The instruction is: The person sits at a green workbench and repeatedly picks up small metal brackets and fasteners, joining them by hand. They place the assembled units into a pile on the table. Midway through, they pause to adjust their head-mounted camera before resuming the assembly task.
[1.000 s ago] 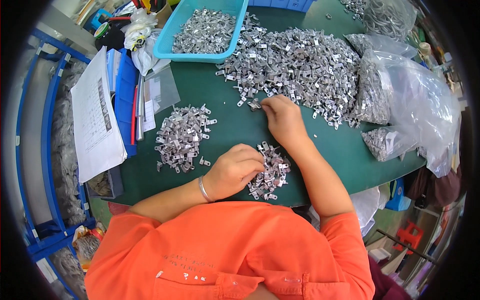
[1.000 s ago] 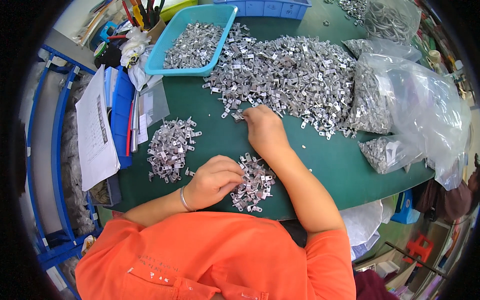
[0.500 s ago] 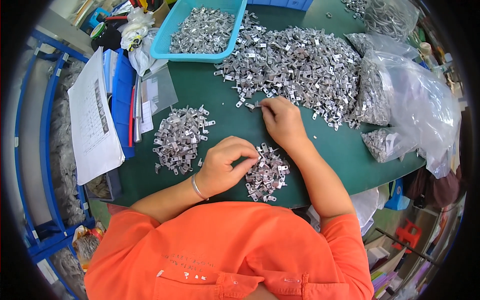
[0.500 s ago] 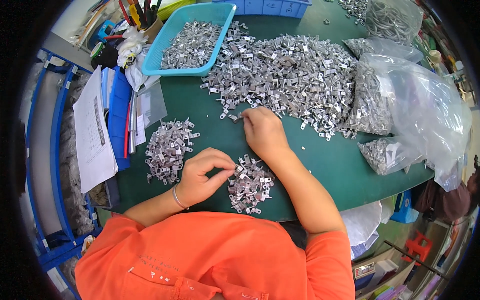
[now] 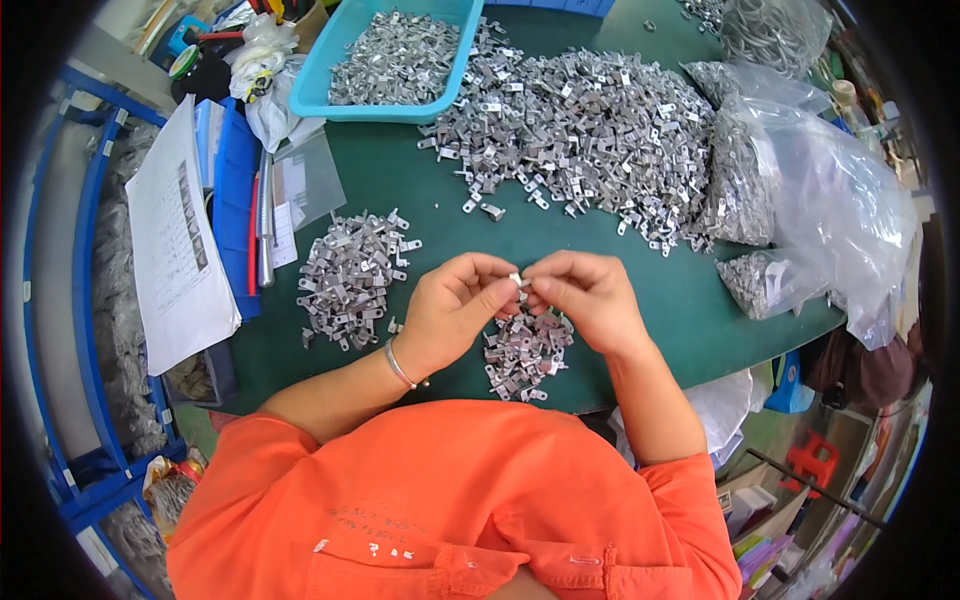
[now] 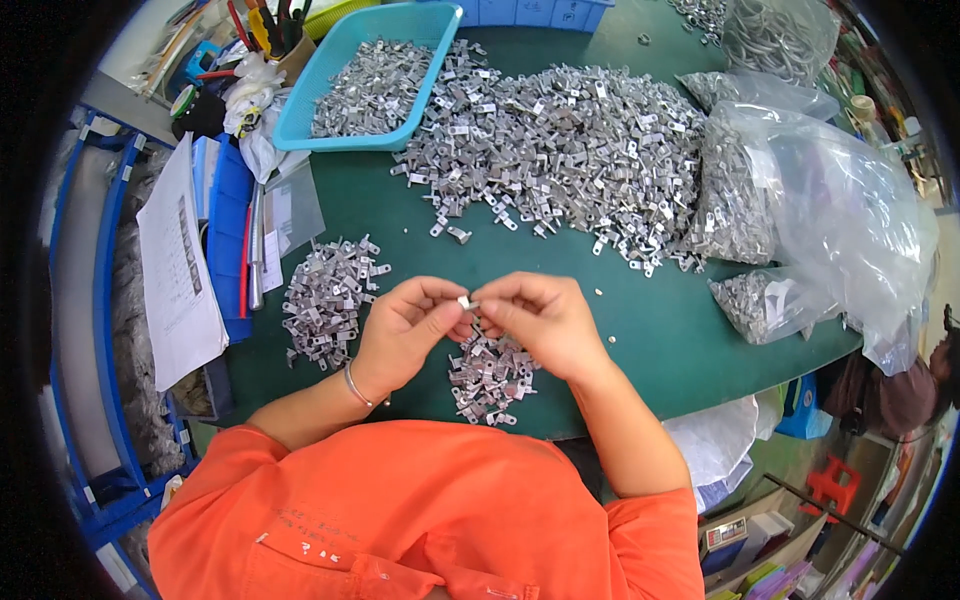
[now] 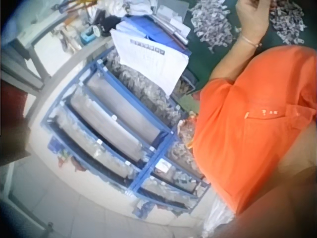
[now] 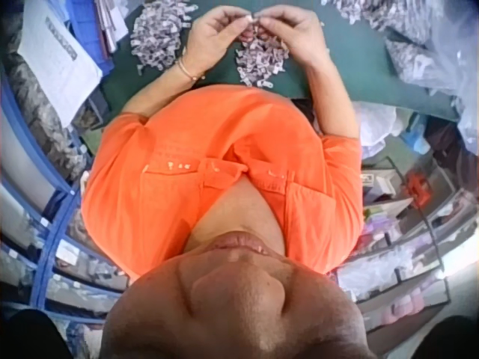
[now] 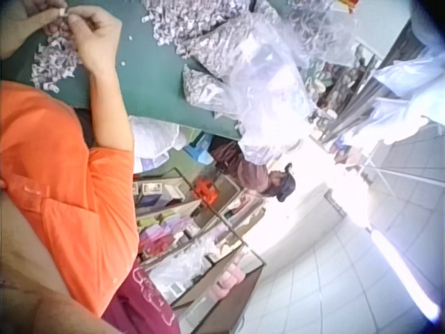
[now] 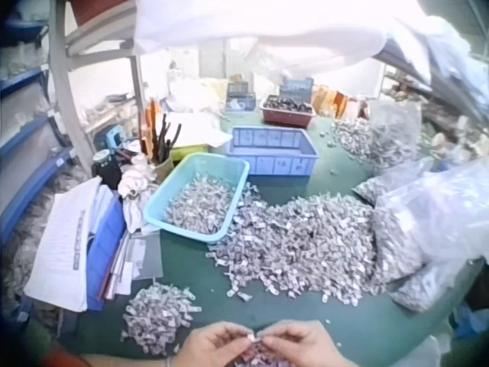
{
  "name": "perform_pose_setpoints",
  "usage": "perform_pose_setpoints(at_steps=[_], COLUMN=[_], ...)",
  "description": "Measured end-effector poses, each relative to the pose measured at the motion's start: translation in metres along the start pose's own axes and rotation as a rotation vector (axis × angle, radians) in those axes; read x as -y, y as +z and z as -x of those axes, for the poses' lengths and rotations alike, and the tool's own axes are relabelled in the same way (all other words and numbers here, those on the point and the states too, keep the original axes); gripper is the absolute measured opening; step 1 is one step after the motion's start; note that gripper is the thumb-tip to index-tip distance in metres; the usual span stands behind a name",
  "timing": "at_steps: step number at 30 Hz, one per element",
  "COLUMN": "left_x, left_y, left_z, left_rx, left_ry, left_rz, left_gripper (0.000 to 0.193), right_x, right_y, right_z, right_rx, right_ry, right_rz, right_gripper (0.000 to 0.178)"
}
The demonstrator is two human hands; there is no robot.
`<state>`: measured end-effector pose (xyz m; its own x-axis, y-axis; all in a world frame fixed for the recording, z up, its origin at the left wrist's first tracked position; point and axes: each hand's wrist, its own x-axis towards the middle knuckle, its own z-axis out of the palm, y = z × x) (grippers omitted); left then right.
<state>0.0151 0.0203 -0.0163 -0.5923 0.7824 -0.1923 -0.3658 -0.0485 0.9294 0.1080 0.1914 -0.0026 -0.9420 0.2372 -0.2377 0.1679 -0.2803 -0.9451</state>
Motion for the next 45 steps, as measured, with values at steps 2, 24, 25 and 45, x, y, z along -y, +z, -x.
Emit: perform_pose_setpoints(at_steps=[2,24,25,45], left_x=[0.004,-0.032,-0.034,-0.044], left_y=[-0.004,-0.039,-0.03,-0.102], left_z=[0.002,0.017,0.014,0.027], left_rx=[-0.001,-0.238,-0.125,-0.575], left_ry=[0.144,0.272,0.138,0.632], left_rz=[-0.114,-0.369,-0.184,-1.095], left_gripper=[0.015,0.016,0.018,0.011], right_x=[0.0,0.001,0.002,-0.026], right_y=[-0.001,0.022,0.024,0.021], right_z=[0.002,-0.018,-0.017,-0.08], right_rx=[0.082,-0.068,-0.041,-0.118], right_ry=[-0.253,-0.499,-0.647,-0.587], right_rz=[0.308,0.598,0.687,1.042], right_gripper=[0.01,0.019,0.02,0.013])
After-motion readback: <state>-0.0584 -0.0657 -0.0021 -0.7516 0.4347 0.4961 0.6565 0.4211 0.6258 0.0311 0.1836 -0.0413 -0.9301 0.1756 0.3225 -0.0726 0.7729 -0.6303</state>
